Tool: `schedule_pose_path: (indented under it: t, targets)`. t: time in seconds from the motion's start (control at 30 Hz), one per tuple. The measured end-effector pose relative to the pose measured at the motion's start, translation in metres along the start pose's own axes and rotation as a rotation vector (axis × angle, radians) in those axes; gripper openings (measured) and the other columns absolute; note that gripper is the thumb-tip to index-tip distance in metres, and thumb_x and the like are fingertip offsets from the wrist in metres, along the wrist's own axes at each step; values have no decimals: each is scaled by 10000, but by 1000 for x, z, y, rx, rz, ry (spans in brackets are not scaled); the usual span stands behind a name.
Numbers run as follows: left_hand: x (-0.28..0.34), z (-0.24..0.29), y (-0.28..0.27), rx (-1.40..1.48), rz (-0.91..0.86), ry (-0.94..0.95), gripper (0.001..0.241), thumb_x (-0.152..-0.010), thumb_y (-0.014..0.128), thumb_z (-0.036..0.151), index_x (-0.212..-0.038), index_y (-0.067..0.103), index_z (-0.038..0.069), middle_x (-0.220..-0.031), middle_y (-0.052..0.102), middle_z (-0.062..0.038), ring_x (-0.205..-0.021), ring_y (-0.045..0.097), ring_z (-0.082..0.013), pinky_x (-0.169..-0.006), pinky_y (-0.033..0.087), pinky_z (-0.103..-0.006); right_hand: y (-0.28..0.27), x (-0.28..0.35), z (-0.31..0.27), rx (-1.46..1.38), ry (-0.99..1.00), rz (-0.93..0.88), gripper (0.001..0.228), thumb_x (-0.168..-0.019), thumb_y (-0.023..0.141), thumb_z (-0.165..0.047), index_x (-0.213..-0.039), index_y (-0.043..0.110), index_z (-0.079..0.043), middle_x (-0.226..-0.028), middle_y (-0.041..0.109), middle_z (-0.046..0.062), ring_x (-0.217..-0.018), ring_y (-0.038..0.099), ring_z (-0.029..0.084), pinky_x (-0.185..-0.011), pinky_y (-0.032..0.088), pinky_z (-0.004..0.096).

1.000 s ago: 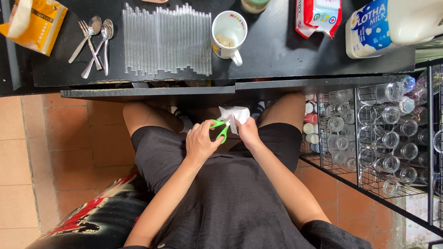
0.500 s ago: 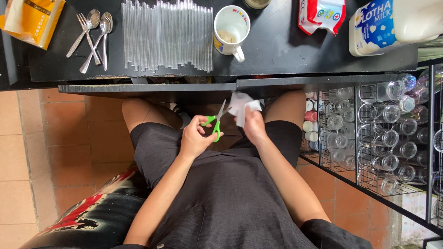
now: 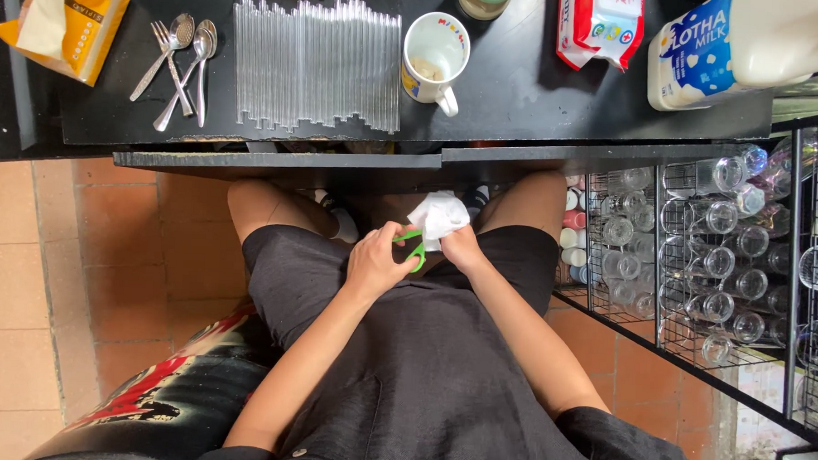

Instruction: Wiping and organizing spoons, forks, and scissors at a coffee shop counter.

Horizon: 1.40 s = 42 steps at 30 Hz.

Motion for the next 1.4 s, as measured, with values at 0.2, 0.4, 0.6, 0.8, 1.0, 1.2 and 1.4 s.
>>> schedule_pose_path:
  t: [0.2, 0.4, 0.6, 0.8, 1.0, 1.2, 1.4]
  targets:
    - [-3, -7, 8, -35, -51, -61, 450, -734, 843, 331, -1045, 609, 106, -995, 753, -11, -984, 697, -230, -832, 548, -397, 13, -1, -17, -207, 33, -55, 313, -1066, 397, -75, -1227, 636, 49, -1139, 743, 174, -1065, 736, 278, -948, 588, 401]
    - [-2, -20, 13, 24, -88, -131, 440, -729, 851, 336, -1041, 634, 113, -968, 770, -1, -1042, 691, -221, -863, 543, -404, 19, 5, -45, -120, 149, 58, 399, -1127, 344, -265, -1228, 620, 4, -1115, 744, 147, -1043, 731, 243, -935, 575, 367]
    - [1, -36, 15, -44, -114, -174, 441, -744, 843, 345, -1057, 626, 124, -994, 769, 16, -1077, 686, -211, -885, 542, -395, -5, 0, -56, -144, 112, 207, 490, -1134, 375, -319, -1249, 633, 82, -1134, 739, 165, -1040, 727, 255, -933, 582, 381]
    - [4, -51, 4, 229, -87, -335, 557, -705, 890, 370, -1097, 604, 97, -990, 731, -20, -693, 616, -161, -640, 536, -335, -6, -7, -22, -302, 131, 78, 421, -1122, 348, -291, -1333, 530, 25, -1236, 678, 153, -1104, 693, 252, -964, 566, 369]
    - [2, -32, -6, 212, 16, -234, 537, -727, 861, 314, -1125, 579, 89, -1007, 721, -34, -689, 633, -161, -656, 538, -326, 16, 9, 4, 188, 137, -207, 527, -880, 542, -13, -1405, 507, -32, -1343, 615, 78, -1230, 584, 164, -1028, 458, 322]
    - [4, -7, 3, 7, -52, -46, 470, -742, 834, 286, -1072, 554, 101, -1067, 715, -46, -1084, 678, -257, -872, 537, -418, 15, 6, -9, 67, 131, -76, 299, -1101, 455, -109, -1356, 596, -40, -1273, 676, 89, -1149, 632, 184, -986, 518, 326]
    - [1, -7, 6, 10, -62, -81, 422, -755, 835, 308, -1034, 585, 112, -1052, 738, -28, -1059, 687, -236, -865, 539, -404, 7, 1, -4, -211, 147, 26, 350, -1039, 394, -40, -1286, 634, 22, -1238, 711, 140, -1147, 686, 249, -1001, 539, 366]
Point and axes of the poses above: each hand's wrist, its own x-axis away from the middle knuckle, its own y-axis out of the palm, z = x × y, the point moved 9 cm from there along -x, towards the middle knuckle
